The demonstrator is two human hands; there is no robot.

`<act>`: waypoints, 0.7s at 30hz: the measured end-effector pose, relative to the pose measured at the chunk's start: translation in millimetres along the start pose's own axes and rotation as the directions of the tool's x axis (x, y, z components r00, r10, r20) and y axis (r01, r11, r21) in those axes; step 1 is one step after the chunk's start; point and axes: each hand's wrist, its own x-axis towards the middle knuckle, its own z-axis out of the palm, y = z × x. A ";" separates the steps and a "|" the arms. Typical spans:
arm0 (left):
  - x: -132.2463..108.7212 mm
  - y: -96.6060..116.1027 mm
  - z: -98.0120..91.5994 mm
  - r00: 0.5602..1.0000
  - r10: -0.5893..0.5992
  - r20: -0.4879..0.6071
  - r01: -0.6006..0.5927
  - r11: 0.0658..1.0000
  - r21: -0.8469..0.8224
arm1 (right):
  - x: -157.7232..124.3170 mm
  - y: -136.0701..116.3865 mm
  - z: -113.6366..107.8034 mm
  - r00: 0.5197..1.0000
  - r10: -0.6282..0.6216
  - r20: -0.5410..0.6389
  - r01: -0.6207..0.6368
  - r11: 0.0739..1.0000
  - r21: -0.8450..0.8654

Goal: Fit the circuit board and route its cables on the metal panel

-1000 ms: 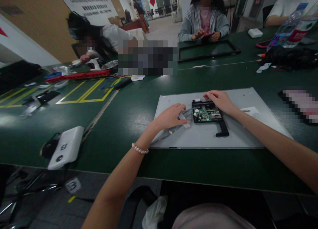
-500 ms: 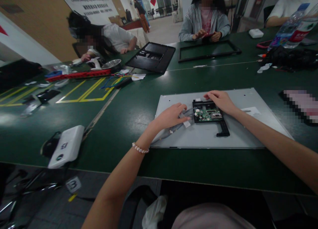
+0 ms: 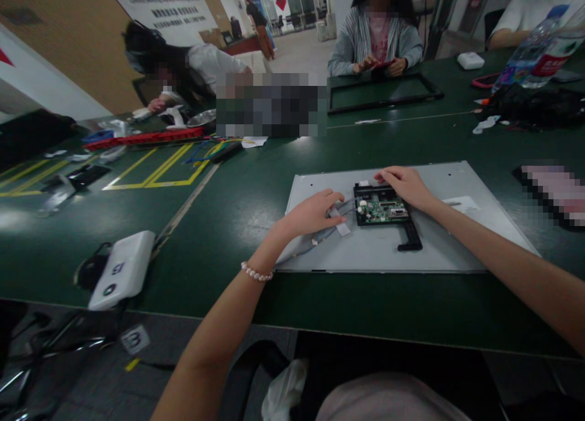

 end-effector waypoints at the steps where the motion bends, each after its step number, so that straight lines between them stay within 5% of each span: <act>1: 0.1 0.0 -0.3 1.000 0.000 0.004 0.000 1.000 0.000 | -0.1 0.3 0.1 1.000 -0.001 0.000 0.001 1.000 0.001; 10: -1.2 2.1 -0.7 1.000 0.004 0.000 -0.004 1.000 -0.002 | 3.9 -1.8 -9.1 0.999 0.003 -0.052 -0.001 0.999 0.033; 15: -2.5 3.7 -2.1 1.000 0.001 0.004 -0.001 1.000 -0.008 | -2.0 7.5 -49.3 1.000 0.018 -0.022 -0.022 0.982 -0.189; 21: -2.1 -0.8 0.4 1.000 -0.014 -0.004 0.014 1.000 -0.018 | -42.6 28.2 -96.9 0.984 0.171 0.051 -0.142 0.925 -0.353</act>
